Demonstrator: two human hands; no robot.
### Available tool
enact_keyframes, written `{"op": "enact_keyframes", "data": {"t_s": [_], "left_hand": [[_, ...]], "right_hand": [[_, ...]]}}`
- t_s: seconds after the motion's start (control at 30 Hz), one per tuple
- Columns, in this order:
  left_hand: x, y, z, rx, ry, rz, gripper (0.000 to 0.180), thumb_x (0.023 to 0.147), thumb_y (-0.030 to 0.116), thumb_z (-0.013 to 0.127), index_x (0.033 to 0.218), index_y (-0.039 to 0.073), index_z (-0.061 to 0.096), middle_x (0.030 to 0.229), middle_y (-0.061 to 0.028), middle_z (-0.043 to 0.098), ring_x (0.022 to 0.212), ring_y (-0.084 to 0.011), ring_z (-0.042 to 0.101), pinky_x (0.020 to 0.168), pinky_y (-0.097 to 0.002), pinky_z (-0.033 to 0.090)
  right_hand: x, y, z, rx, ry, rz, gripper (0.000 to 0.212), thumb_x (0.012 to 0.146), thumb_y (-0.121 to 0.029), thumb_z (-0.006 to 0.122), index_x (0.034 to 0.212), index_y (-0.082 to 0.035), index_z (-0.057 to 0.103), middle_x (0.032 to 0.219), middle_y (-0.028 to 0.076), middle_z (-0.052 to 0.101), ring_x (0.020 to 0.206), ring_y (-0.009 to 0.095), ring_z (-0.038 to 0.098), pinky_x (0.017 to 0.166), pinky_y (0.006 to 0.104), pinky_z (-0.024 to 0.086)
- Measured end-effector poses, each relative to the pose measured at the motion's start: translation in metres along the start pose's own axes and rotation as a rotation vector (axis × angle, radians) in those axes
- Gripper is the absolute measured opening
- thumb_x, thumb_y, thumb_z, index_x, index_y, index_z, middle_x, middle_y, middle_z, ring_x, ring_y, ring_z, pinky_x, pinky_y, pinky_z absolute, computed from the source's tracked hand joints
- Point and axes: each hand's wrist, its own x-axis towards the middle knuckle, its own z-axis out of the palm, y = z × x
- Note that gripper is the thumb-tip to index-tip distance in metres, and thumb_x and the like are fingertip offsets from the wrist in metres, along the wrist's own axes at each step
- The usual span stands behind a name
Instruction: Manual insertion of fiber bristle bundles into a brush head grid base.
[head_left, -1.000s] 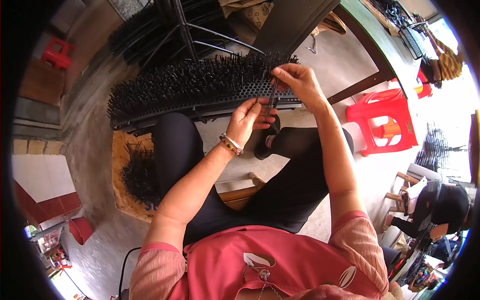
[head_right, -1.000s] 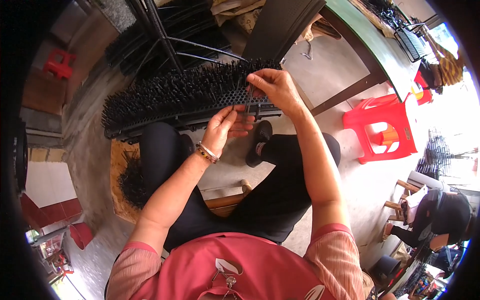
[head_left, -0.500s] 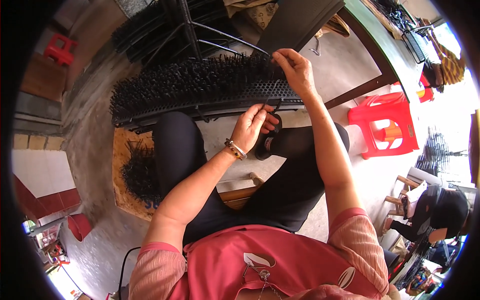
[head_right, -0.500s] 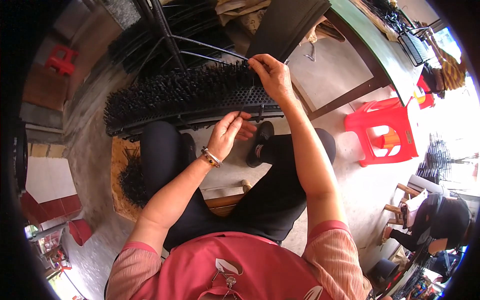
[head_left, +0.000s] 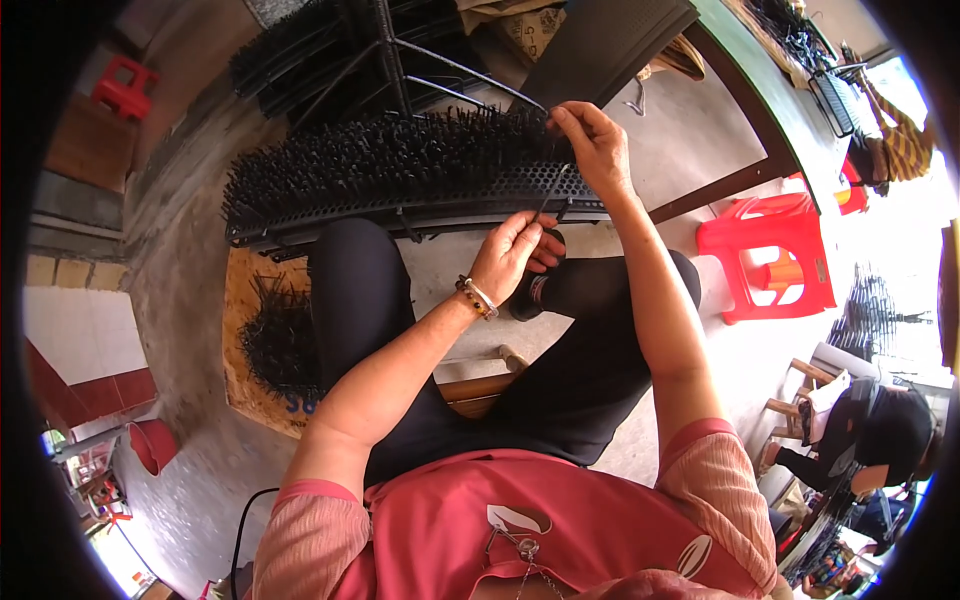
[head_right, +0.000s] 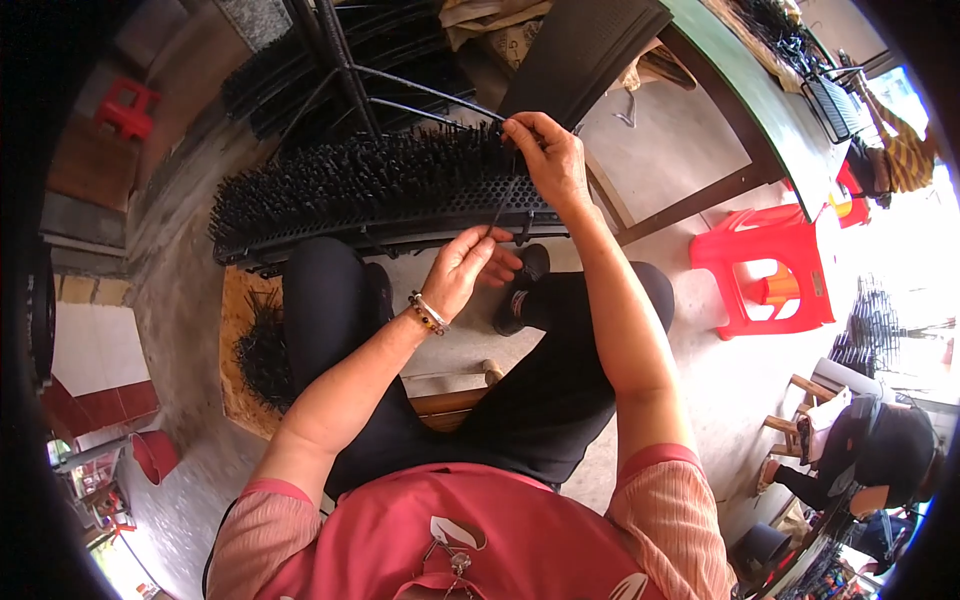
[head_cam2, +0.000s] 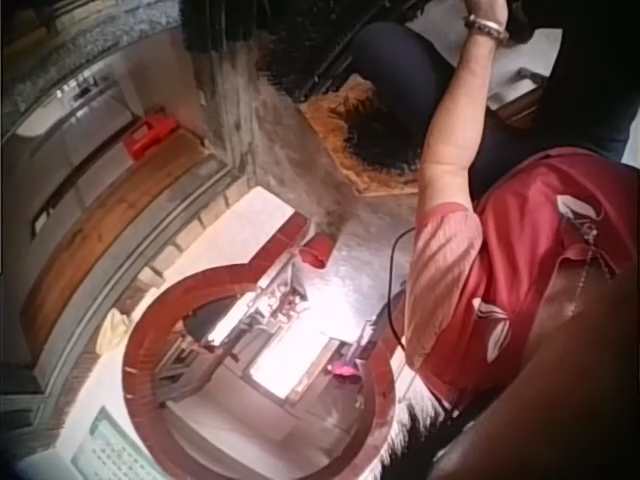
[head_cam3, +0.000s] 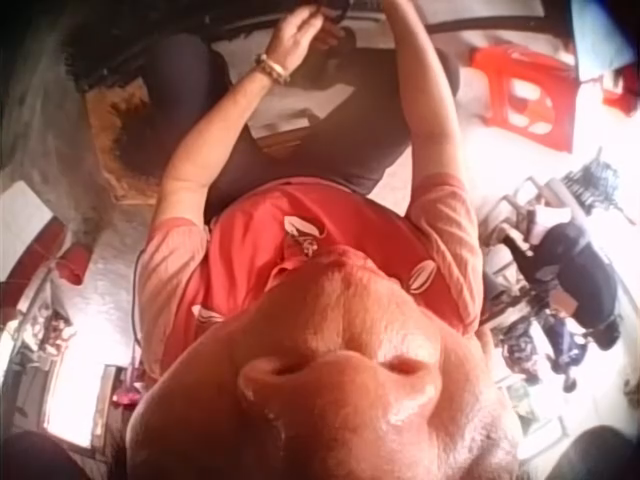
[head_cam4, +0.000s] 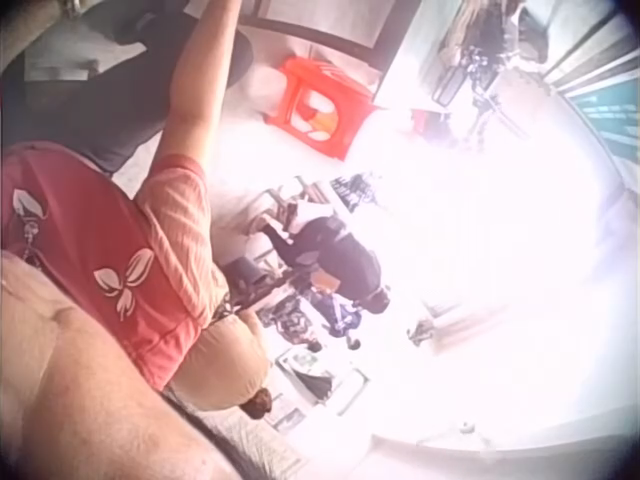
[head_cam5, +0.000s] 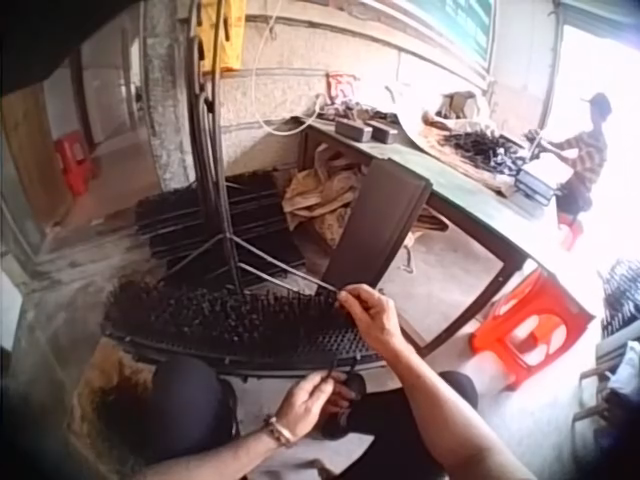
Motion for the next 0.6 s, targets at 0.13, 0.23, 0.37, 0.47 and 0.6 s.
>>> {"op": "enact_keyframes", "data": {"t_s": [0.13, 0.23, 0.37, 0.47, 0.6], "left_hand": [[0.0004, -0.0005, -0.0015, -0.004, -0.003, 0.000, 0.030, 0.097, 0.026, 0.038, 0.114, 0.003, 0.050, 0.090, -0.0103, 0.064, 0.076, -0.0130, 0.062, 0.067, -0.0236, 0.050], [-0.0002, 0.0002, -0.0020, 0.011, 0.003, -0.007, 0.030, 0.097, 0.025, 0.039, 0.114, 0.003, 0.050, 0.090, -0.0099, 0.064, 0.075, -0.0123, 0.062, 0.067, -0.0232, 0.050], [0.0007, -0.0009, -0.0011, -0.003, 0.000, -0.001, 0.030, 0.097, 0.025, 0.039, 0.113, 0.003, 0.051, 0.090, -0.0095, 0.065, 0.075, -0.0117, 0.061, 0.067, -0.0228, 0.049], [0.0003, 0.0004, -0.0010, 0.012, 0.003, -0.008, 0.030, 0.097, 0.025, 0.039, 0.113, 0.003, 0.051, 0.089, -0.0091, 0.065, 0.074, -0.0114, 0.061, 0.066, -0.0226, 0.049], [0.0006, -0.0003, -0.0019, 0.001, -0.005, -0.007, 0.030, 0.097, 0.026, 0.039, 0.114, 0.004, 0.050, 0.089, -0.0092, 0.065, 0.075, -0.0115, 0.061, 0.067, -0.0229, 0.050]], "right_hand": [[-0.0028, -0.0113, -0.0006, -0.108, 0.021, -0.012, 0.016, 0.087, -0.015, 0.060, 0.094, 0.000, 0.064, 0.077, 0.004, 0.066, 0.074, 0.008, 0.060, 0.070, 0.0220, 0.047], [-0.0034, -0.0109, -0.0018, -0.132, 0.036, -0.037, 0.016, 0.087, -0.015, 0.060, 0.094, 0.000, 0.064, 0.077, 0.004, 0.066, 0.073, 0.008, 0.061, 0.069, 0.0225, 0.048], [-0.0030, -0.0078, -0.0053, -0.139, 0.066, -0.010, 0.017, 0.087, -0.015, 0.060, 0.093, 0.000, 0.064, 0.077, 0.005, 0.066, 0.072, 0.009, 0.060, 0.068, 0.0229, 0.048], [-0.0015, -0.0036, -0.0069, -0.127, 0.049, 0.002, 0.017, 0.087, -0.015, 0.060, 0.093, 0.000, 0.064, 0.077, 0.005, 0.066, 0.072, 0.009, 0.060, 0.067, 0.0229, 0.048], [-0.0017, -0.0041, -0.0045, -0.089, 0.040, -0.047, 0.017, 0.085, -0.016, 0.063, 0.092, -0.001, 0.065, 0.074, 0.007, 0.066, 0.067, 0.010, 0.061, 0.063, 0.0231, 0.048]]}}
